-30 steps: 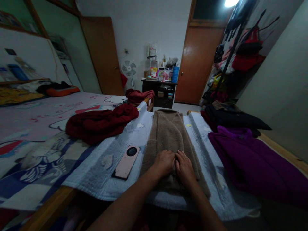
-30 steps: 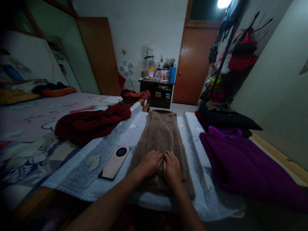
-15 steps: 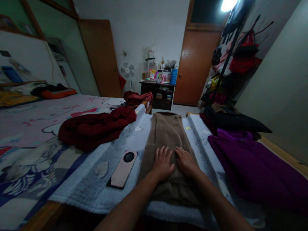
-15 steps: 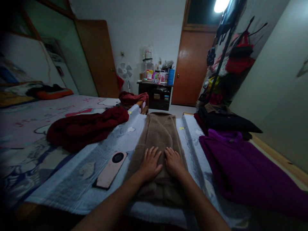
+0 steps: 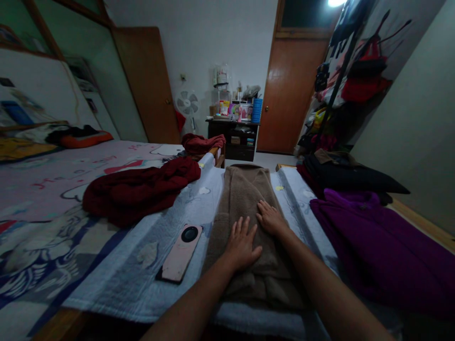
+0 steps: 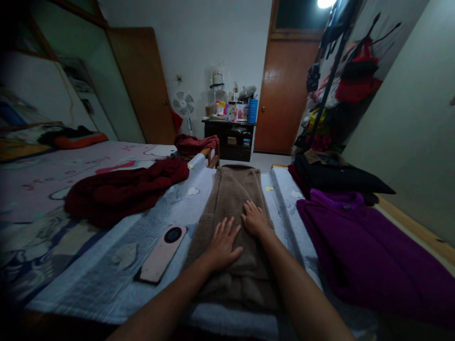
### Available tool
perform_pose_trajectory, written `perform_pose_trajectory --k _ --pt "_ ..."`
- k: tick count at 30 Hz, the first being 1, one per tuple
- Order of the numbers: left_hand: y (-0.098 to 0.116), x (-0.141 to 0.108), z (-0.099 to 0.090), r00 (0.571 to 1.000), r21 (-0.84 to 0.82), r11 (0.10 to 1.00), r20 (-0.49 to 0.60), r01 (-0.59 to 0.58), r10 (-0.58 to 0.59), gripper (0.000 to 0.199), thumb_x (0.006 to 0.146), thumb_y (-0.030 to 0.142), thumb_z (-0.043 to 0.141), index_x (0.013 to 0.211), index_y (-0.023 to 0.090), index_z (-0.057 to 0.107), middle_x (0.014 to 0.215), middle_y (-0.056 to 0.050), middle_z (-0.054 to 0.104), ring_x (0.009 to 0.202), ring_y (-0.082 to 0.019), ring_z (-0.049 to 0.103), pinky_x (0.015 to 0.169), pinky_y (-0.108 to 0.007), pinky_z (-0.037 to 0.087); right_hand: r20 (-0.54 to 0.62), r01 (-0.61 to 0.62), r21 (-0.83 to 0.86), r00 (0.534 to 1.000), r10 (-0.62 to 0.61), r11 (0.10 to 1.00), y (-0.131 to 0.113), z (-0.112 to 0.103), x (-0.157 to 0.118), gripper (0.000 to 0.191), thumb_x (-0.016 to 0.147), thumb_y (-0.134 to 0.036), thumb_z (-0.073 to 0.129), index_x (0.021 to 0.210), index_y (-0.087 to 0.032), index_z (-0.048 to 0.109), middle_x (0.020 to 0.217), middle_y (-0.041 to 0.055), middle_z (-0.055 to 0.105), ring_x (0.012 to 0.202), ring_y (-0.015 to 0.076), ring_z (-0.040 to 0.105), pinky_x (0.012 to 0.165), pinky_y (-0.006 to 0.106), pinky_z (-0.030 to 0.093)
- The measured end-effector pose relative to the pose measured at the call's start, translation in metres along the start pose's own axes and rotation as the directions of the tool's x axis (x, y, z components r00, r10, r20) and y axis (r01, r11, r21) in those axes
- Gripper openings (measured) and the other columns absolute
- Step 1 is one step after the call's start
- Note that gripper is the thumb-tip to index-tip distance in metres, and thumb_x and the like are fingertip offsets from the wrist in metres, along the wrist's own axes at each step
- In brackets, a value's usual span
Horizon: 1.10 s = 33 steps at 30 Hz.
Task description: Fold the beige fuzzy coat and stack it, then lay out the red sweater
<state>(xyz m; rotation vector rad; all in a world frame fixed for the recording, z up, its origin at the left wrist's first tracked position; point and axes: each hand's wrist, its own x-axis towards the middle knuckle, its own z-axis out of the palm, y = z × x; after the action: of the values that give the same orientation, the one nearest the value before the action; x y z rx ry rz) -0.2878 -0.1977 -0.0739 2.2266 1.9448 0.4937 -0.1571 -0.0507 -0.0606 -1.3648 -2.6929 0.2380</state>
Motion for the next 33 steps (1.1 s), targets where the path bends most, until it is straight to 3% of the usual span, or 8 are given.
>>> perform_pose_trajectory --k 5,11,27,33 --pt "0.001 -0.001 -0.003 1.0 -0.019 1.0 0.007 -0.002 0.002 0.073 0.087 0.056 0.049 0.149 0.02 0.035 0.161 -0.013 0.015 0.148 -0.034 0.008 0.119 -0.054 0.011 -0.007 -0.044 -0.005 0.999 0.044 0.999 -0.002 0.002 0.013 0.057 0.097 -0.035 0.037 0.149 -0.012 0.031 0.159 0.0135 0.02 0.147 0.0239 0.018 0.115 0.045 0.023" --pt "0.001 0.0 -0.004 1.0 -0.012 1.0 0.011 0.013 -0.013 0.074 0.086 0.056 0.049 0.149 0.018 0.034 0.161 -0.012 0.017 0.148 -0.033 0.01 0.119 -0.054 0.012 -0.04 -0.035 -0.016 0.999 0.034 0.999 -0.007 0.005 0.004 0.056 0.097 -0.032 0.036 0.147 -0.007 0.034 0.158 0.0153 0.022 0.146 0.0244 0.021 0.115 0.042 0.025" --pt "0.0 0.001 0.001 1.0 0.016 1.0 0.007 0.018 -0.018 0.073 0.087 0.05 0.049 0.149 0.015 0.033 0.161 -0.014 0.018 0.148 -0.033 0.01 0.119 -0.052 0.012 -0.081 0.017 -0.044 0.997 -0.02 0.999 -0.01 0.013 -0.075 0.055 0.095 -0.033 0.039 0.146 -0.011 0.04 0.157 0.0124 0.027 0.144 0.0242 0.027 0.116 0.043 0.024" --pt "-0.002 0.001 0.001 1.0 -0.03 1.0 0.003 0.008 -0.008 0.067 0.087 0.056 0.05 0.147 0.029 0.038 0.162 -0.008 0.016 0.147 -0.035 0.01 0.117 -0.055 0.014 -0.105 0.039 -0.003 0.994 -0.039 0.999 -0.011 0.015 -0.107 0.052 0.095 -0.033 0.039 0.145 -0.018 0.041 0.156 0.0101 0.03 0.143 0.0213 0.029 0.116 0.045 0.025"
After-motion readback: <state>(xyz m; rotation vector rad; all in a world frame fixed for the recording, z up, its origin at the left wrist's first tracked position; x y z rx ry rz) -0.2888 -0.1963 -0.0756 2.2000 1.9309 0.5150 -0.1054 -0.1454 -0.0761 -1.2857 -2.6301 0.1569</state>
